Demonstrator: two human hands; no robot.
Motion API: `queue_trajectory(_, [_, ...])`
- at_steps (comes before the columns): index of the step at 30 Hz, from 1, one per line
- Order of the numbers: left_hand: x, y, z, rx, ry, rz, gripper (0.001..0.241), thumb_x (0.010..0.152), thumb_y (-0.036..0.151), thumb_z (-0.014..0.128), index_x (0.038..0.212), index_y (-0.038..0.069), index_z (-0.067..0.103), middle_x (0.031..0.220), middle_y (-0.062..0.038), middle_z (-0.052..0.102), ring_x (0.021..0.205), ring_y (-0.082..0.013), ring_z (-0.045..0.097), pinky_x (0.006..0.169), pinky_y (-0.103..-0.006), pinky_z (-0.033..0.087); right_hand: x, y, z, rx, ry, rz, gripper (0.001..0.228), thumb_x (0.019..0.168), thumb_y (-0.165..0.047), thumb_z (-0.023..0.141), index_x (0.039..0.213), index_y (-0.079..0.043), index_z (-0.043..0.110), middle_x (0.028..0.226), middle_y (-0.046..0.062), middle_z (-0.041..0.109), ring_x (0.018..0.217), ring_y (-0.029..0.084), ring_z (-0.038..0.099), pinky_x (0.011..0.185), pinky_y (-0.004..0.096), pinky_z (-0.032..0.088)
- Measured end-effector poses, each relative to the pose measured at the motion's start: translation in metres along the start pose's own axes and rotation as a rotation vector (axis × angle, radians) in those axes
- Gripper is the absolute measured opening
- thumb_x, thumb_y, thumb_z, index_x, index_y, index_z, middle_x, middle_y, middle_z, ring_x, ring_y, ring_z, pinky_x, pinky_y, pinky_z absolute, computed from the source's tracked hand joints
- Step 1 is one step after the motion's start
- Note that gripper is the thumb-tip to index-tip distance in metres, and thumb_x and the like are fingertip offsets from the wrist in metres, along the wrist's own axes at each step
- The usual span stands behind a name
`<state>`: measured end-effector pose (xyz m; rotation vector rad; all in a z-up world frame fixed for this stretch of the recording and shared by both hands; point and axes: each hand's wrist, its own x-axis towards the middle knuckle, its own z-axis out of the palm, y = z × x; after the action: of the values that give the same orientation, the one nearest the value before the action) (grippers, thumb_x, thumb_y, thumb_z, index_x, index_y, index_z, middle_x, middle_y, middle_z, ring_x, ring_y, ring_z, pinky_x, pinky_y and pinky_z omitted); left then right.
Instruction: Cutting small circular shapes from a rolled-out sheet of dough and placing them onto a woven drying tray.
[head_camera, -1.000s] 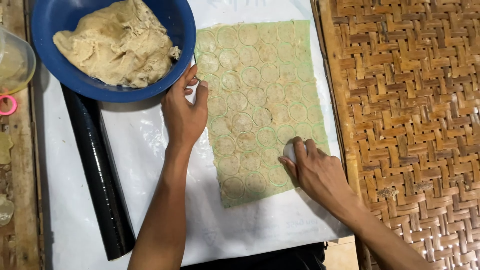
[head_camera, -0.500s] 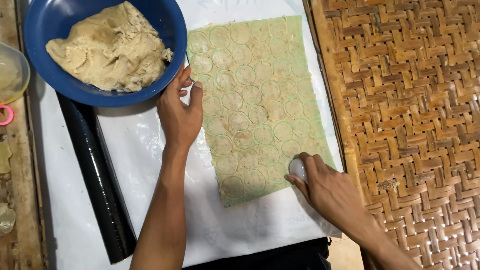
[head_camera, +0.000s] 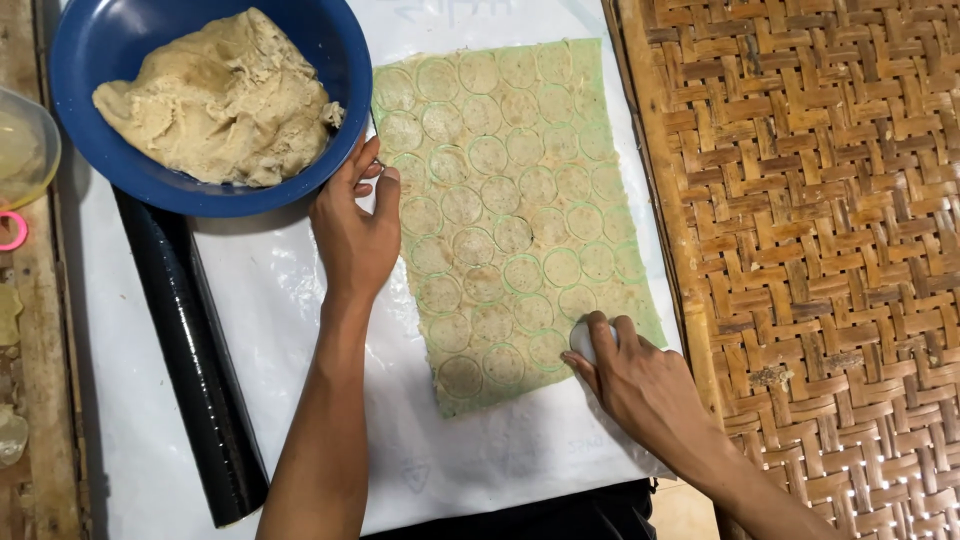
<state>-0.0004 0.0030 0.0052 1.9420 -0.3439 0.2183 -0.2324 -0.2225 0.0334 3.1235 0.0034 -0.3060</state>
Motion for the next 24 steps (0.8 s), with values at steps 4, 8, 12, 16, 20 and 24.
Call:
queue_trajectory(4, [-0.002,0.0,0.0,0.013,0.004,0.043,0.044,0.093,0.004,0.064,0.135,-0.008,0.057,0.126,-0.019,0.073,0.098,-0.0228,0.07,0.081,-0.0344,0.055,-0.005,0.015,0.0,0.1,-0.116,0.01,0.055,0.103,-0.054,0.033,0.126,-0.006,0.048,0.088,0.011,0.063,0.033,0.013,0.054,0.024,0.025,0.04])
queue_trajectory(8, [0.001,0.004,-0.001,0.028,0.012,0.029,0.04,0.092,0.004,0.064,0.13,-0.008,0.062,0.121,-0.019,0.074,0.095,-0.0222,0.069,0.08,-0.034,0.054,-0.006,0.033,-0.02,0.258,-0.022,0.134,0.054,0.102,-0.049,0.033,0.126,-0.002,0.043,0.07,0.013,0.062,0.035,0.016,0.05,0.028,0.029,0.042])
queue_trajectory(12, [0.0,-0.002,0.004,0.025,0.067,-0.052,0.041,0.092,0.015,0.067,0.129,-0.002,0.068,0.121,-0.018,0.074,0.104,-0.0243,0.074,0.084,-0.0293,0.059,0.01,0.048,-0.029,0.164,-0.195,0.334,0.045,0.105,-0.04,0.045,0.138,-0.009,0.043,0.098,0.017,0.066,0.063,0.031,0.075,0.053,0.04,0.058])
queue_trajectory(16, [-0.001,0.0,0.004,0.017,0.067,-0.06,0.042,0.091,0.015,0.067,0.13,-0.001,0.067,0.121,-0.018,0.074,0.104,-0.0239,0.074,0.085,-0.029,0.059,0.025,0.036,-0.045,0.176,-0.267,0.333,0.046,0.105,-0.038,0.044,0.141,-0.009,0.044,0.107,0.02,0.066,0.062,0.028,0.073,0.056,0.039,0.058])
queue_trajectory(20, [-0.001,-0.002,0.005,0.027,0.068,-0.052,0.042,0.091,0.014,0.068,0.131,0.0,0.067,0.121,-0.018,0.074,0.104,-0.0236,0.074,0.084,-0.0288,0.059,0.033,0.039,-0.039,0.125,-0.341,0.281,0.044,0.106,-0.041,0.04,0.14,-0.014,0.044,0.101,0.014,0.066,0.067,0.027,0.073,0.057,0.036,0.057])
queue_trajectory(24, [0.0,-0.002,0.006,0.039,0.071,-0.025,0.041,0.092,0.011,0.069,0.13,-0.002,0.067,0.121,-0.019,0.074,0.103,-0.0242,0.075,0.083,-0.0285,0.058,0.03,0.043,-0.013,0.053,-0.295,0.262,0.049,0.108,-0.05,0.032,0.134,-0.012,0.048,0.093,0.013,0.067,0.062,0.024,0.073,0.054,0.033,0.057])
